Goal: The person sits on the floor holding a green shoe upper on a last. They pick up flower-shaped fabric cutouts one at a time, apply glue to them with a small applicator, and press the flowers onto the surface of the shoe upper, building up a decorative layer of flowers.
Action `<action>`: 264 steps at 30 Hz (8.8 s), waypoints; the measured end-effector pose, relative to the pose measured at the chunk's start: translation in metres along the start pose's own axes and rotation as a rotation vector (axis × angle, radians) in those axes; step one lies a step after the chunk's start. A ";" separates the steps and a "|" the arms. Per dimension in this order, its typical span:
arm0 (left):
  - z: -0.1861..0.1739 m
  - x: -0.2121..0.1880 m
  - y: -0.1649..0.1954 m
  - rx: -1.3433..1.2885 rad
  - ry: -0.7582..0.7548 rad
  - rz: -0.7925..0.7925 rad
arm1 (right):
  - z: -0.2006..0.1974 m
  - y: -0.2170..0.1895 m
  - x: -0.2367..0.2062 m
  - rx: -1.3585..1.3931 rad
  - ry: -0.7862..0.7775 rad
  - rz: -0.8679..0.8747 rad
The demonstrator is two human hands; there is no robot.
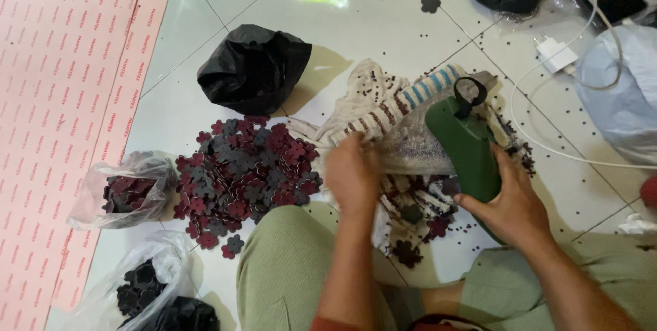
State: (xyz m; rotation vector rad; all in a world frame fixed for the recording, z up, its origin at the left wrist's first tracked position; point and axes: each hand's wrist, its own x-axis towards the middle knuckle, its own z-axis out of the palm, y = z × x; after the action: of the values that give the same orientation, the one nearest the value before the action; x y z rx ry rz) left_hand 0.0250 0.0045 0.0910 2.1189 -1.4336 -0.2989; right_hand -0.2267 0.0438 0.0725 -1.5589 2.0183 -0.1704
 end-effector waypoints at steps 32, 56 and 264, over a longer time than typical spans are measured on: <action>0.009 -0.006 0.029 -0.144 -0.633 -0.073 | -0.001 -0.007 0.002 -0.002 -0.013 -0.017; 0.096 -0.027 -0.039 -1.357 -0.317 -0.273 | -0.005 -0.009 0.000 -0.019 -0.081 0.040; 0.081 -0.011 -0.027 -1.255 -0.396 -0.264 | -0.016 -0.009 0.009 -0.085 -0.037 -0.048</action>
State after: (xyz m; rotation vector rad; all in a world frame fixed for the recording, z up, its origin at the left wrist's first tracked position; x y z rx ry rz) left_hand 0.0030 -0.0046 0.0079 1.1784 -0.7249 -1.3568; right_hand -0.2290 0.0289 0.0865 -1.6510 1.9837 -0.0743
